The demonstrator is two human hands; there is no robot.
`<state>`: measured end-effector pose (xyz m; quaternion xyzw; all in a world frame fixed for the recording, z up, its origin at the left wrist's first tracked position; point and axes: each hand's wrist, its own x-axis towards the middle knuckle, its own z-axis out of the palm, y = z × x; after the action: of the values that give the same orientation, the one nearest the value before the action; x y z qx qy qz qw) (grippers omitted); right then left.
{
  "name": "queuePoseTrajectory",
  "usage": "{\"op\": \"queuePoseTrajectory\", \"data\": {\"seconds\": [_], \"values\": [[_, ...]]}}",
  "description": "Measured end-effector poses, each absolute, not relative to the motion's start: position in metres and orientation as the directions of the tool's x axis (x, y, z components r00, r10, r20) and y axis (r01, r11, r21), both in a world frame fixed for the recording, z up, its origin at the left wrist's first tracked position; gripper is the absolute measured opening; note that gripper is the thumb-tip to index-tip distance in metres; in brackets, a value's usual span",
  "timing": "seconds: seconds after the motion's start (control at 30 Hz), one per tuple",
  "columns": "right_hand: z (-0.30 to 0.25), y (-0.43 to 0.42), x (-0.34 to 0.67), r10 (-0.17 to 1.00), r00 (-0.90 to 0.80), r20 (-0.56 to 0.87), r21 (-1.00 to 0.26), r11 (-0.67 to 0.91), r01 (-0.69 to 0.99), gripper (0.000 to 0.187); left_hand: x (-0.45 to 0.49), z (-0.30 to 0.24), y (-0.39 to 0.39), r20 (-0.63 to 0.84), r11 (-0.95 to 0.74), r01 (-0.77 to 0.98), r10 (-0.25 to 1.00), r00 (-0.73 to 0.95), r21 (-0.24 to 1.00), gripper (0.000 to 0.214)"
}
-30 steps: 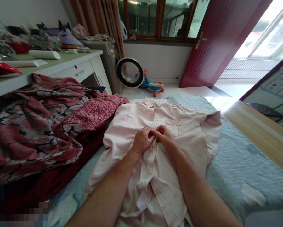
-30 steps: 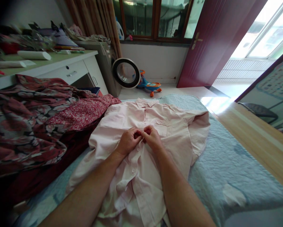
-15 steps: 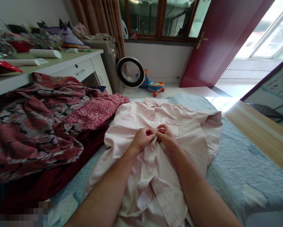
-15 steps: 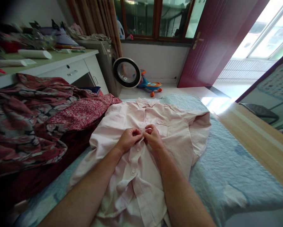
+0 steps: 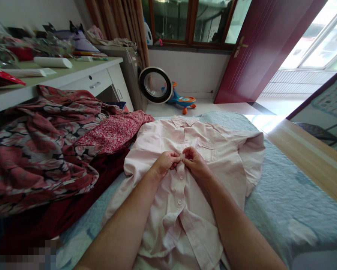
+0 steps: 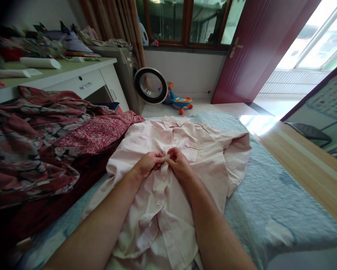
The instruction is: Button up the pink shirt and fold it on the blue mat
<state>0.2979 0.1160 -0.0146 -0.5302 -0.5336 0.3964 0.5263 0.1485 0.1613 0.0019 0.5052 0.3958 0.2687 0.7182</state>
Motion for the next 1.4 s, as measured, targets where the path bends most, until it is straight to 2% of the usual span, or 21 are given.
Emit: {"op": "queuePoseTrajectory", "data": {"seconds": [0.1,0.17,0.23,0.3,0.4,0.47,0.53,0.6,0.73,0.87,0.93,1.0,1.1,1.2,1.27,1.33,1.4], "values": [[-0.01,0.114,0.3,0.994,0.098,0.047,-0.998,0.044,0.035,0.03,0.154,0.001,0.157,-0.223,0.229,0.04,0.866,0.448,0.973,0.024],[-0.008,0.112,0.301,0.994,0.11,-0.029,-0.995,-0.019,-0.094,0.033,0.158,0.001,0.153,-0.027,-0.003,0.087,0.939,0.343,0.996,0.022],[-0.007,0.111,0.302,0.988,0.142,-0.066,-0.983,-0.041,-0.177,0.032,0.16,0.002,0.149,0.189,-0.259,0.18,0.924,0.334,0.949,0.029],[-0.008,0.112,0.303,0.98,0.188,-0.058,-0.986,-0.027,-0.165,0.027,0.16,0.002,0.147,0.277,-0.41,0.282,0.869,0.41,0.868,0.039],[-0.013,0.115,0.307,0.939,0.333,0.084,-0.995,0.061,0.079,0.015,0.159,0.002,0.146,0.241,-0.479,0.409,0.826,0.51,0.776,0.04],[-0.016,0.116,0.309,0.889,0.393,0.234,-0.945,0.113,0.306,0.018,0.158,0.003,0.146,0.207,-0.491,0.472,0.821,0.532,0.732,0.044],[-0.017,0.118,0.31,0.86,0.371,0.35,-0.868,0.149,0.474,0.027,0.158,0.005,0.146,0.186,-0.504,0.525,0.819,0.542,0.686,0.046],[-0.018,0.118,0.31,0.85,0.324,0.415,-0.803,0.175,0.57,0.029,0.158,0.01,0.145,0.181,-0.536,0.568,0.807,0.563,0.625,0.038],[-0.018,0.118,0.311,0.87,0.239,0.431,-0.73,0.18,0.659,0.022,0.155,0.024,0.141,0.211,-0.642,0.593,0.744,0.633,0.485,0.019],[-0.02,0.117,0.312,0.912,0.179,0.37,-0.649,0.116,0.752,0.017,0.154,0.033,0.135,0.25,-0.757,0.554,0.643,0.724,0.347,0.008],[-0.021,0.117,0.312,0.934,0.165,0.316,-0.596,0.06,0.801,0.017,0.155,0.032,0.135,0.236,-0.763,0.52,0.625,0.744,0.384,0.012],[-0.021,0.117,0.312,0.945,0.162,0.282,-0.544,0.018,0.839,0.017,0.156,0.028,0.138,0.181,-0.716,0.512,0.649,0.739,0.475,0.024],[-0.019,0.116,0.311,0.946,0.163,0.279,-0.478,-0.01,0.878,0.02,0.158,0.018,0.147,0.084,-0.545,0.604,0.778,0.622,0.582,0.038],[-0.018,0.114,0.31,0.954,0.13,0.271,-0.454,0.007,0.891,0.028,0.16,0.008,0.153,0.071,-0.385,0.663,0.891,0.448,0.643,0.021],[-0.016,0.113,0.309,0.959,0.112,0.261,-0.451,0.019,0.892,0.037,0.161,0.004,0.154,0.097,-0.367,0.661,0.907,0.409,0.655,0.009],[-0.016,0.111,0.309,0.96,0.106,0.26,-0.453,0.024,0.891,0.051,0.162,0.002,0.152,0.128,-0.402,0.66,0.897,0.423,0.635,0.009],[-0.015,0.11,0.309,0.959,0.089,0.267,-0.463,0.047,0.885,0.061,0.163,0.003,0.15,0.134,-0.42,0.681,0.892,0.431,0.6,0.018]]}}
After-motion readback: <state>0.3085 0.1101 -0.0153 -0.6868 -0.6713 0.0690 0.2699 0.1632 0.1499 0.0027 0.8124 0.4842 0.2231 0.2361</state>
